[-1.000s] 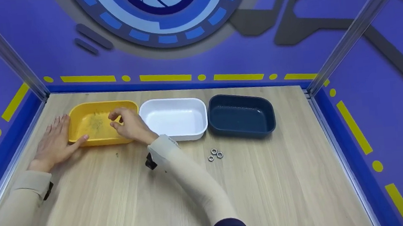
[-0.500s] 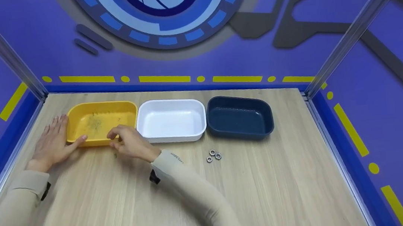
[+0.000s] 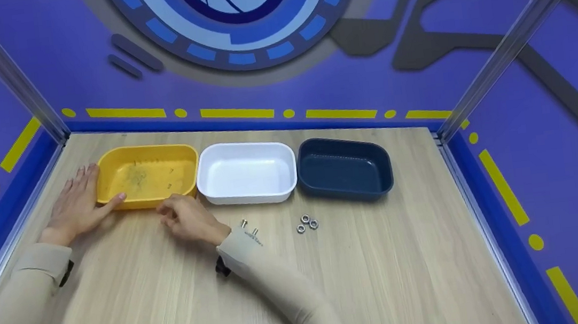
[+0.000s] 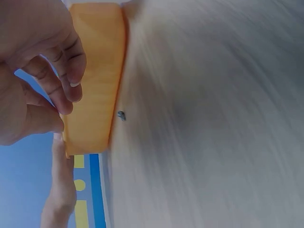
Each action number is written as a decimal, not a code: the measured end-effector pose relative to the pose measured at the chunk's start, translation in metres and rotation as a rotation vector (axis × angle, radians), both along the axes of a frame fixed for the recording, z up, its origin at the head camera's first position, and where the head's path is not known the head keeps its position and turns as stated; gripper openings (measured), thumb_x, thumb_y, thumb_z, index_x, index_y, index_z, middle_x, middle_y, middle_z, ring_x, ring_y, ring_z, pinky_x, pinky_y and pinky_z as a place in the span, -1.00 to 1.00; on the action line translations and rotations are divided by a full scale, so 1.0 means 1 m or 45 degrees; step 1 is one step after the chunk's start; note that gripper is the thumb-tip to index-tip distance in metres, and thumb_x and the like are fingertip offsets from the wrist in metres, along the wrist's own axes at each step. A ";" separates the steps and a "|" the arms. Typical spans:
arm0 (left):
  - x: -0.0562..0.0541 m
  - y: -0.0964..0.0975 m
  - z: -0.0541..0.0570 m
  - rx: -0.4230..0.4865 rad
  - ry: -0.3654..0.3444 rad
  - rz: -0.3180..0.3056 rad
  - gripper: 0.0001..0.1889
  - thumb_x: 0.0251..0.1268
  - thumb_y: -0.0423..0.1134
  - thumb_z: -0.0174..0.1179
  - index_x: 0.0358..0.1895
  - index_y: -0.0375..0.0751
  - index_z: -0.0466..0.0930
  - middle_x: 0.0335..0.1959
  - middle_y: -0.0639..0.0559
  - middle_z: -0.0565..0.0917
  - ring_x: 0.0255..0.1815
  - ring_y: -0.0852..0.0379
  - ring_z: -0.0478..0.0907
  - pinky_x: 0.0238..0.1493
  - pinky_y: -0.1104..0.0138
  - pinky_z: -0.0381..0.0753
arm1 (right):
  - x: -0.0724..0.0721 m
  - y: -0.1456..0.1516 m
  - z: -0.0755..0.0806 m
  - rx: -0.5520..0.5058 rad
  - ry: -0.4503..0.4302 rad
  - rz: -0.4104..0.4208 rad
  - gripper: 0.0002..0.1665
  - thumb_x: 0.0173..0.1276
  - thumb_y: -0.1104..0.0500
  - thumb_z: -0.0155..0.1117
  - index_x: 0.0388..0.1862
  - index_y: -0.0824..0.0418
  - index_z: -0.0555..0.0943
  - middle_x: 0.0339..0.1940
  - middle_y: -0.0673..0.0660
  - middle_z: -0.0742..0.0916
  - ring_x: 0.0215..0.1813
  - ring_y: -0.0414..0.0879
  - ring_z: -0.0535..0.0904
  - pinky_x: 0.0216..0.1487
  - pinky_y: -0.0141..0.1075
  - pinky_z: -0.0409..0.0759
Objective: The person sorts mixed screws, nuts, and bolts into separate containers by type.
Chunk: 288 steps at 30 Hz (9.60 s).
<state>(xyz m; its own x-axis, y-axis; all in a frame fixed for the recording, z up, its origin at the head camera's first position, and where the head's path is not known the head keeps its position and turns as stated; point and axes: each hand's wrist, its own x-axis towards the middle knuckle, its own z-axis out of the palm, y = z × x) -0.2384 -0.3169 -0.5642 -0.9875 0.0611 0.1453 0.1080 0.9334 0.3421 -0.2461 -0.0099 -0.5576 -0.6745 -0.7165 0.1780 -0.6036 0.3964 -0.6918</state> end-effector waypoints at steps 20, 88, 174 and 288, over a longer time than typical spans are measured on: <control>0.000 0.000 0.004 0.025 -0.042 0.008 0.22 0.46 0.51 0.01 0.72 -0.46 -0.21 0.73 -0.49 -0.06 0.76 -0.46 -0.17 0.73 -0.31 -0.17 | 0.005 -0.015 -0.028 0.245 0.112 -0.175 -0.73 0.49 0.22 0.41 0.12 0.18 0.81 0.00 0.06 0.81 0.01 -0.15 0.67 0.16 -0.30 0.60; 0.001 0.001 0.002 0.037 -0.031 0.018 0.21 0.46 0.49 0.03 0.72 -0.45 -0.19 0.74 -0.48 -0.04 0.76 -0.45 -0.15 0.73 -0.30 -0.13 | 0.000 -0.016 0.007 0.094 -0.019 -0.082 -0.81 0.46 0.36 0.35 -0.02 0.25 0.80 -0.14 0.05 0.83 -0.18 -0.27 0.66 -0.17 -0.54 0.62; 0.000 0.000 -0.002 0.028 -0.046 0.048 0.22 0.43 0.55 -0.01 0.74 -0.39 -0.18 0.74 -0.43 0.01 0.75 -0.43 -0.07 0.73 -0.29 -0.10 | -0.077 -0.018 0.061 0.034 -0.137 -0.396 -0.86 0.56 0.24 0.32 0.02 0.15 0.72 -0.09 0.02 0.76 -0.19 -0.15 0.64 -0.25 -0.44 0.68; -0.016 0.202 -0.008 -0.044 0.066 -0.251 -0.11 0.71 0.29 -0.22 0.70 -0.42 0.01 0.76 -0.29 0.06 0.81 -0.20 -0.12 0.81 -0.04 -0.19 | 0.009 0.191 -0.031 0.048 -0.276 0.010 -0.83 0.38 0.43 0.41 -0.13 0.28 0.83 -0.02 0.21 0.74 0.14 0.04 0.65 0.27 -0.18 0.65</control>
<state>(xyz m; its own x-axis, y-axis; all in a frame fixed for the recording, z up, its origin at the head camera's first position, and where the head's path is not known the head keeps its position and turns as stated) -0.2546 -0.1152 -0.5718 -0.9472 0.2583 0.1901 0.3065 0.9035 0.2997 -0.2369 0.1812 -0.5882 -0.6886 -0.7251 0.0024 -0.4455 0.4205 -0.7903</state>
